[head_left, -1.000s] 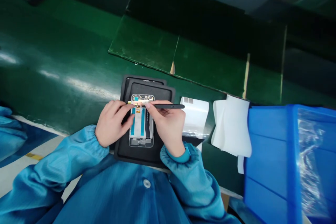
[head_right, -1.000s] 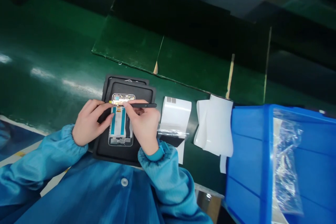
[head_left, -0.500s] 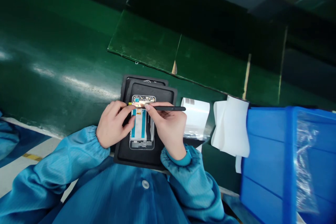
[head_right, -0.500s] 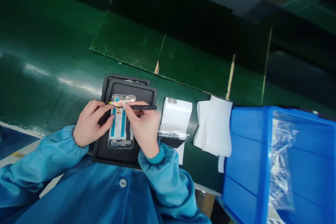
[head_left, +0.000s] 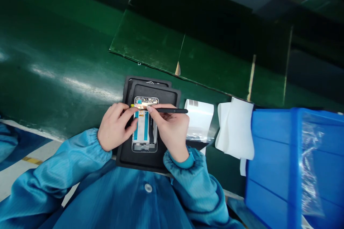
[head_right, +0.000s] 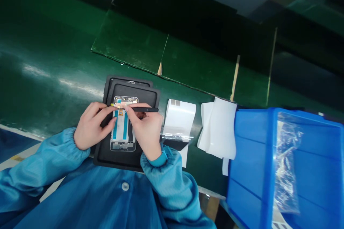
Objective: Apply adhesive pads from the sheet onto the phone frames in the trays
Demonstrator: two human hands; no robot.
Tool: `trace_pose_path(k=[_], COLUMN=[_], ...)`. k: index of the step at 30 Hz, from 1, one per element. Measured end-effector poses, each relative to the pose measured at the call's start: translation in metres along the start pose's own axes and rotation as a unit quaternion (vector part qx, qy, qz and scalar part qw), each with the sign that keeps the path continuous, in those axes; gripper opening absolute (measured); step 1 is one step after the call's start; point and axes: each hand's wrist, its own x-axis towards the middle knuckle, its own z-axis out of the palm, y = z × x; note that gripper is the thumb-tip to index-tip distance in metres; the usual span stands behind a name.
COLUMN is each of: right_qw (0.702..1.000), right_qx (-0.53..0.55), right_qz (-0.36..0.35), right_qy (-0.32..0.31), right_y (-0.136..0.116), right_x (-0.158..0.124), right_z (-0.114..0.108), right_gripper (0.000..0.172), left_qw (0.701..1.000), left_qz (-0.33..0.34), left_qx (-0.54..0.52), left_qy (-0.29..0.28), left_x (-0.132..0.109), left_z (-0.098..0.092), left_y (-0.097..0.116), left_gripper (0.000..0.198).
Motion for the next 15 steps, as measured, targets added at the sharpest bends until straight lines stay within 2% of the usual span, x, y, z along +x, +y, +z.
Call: trace_pose_path(k=[6,11,13,15], right_qw=[1.0,1.0,1.0,0.998], right_qx=[-0.011,-0.009,0.0,0.015], right_qz=[-0.016,-0.012,-0.018,-0.031], right_qy=[-0.007,-0.014,0.005,0.05], right_y=[0.003,0.002,-0.003,-0.012], right_x=[0.0,0.0,-0.002,-0.006], right_z=[0.0,0.001,-0.001,-0.008], right_gripper=[0.016,0.018,0.016,0.012], left_qw=[0.996,0.977,0.967,0.959], left_qz=[0.047,0.09,0.11,0.132], left_qx=[0.076,0.19,0.226,0.247], left_qy=[-0.02,-0.039,-0.043,-0.051], left_x=[0.002,0.005,0.006,0.007], left_z=[-0.005,-0.012,-0.015,-0.017], left_y=[0.003,0.01,0.014,0.017], left_gripper=[0.03,0.032,0.034,0.036])
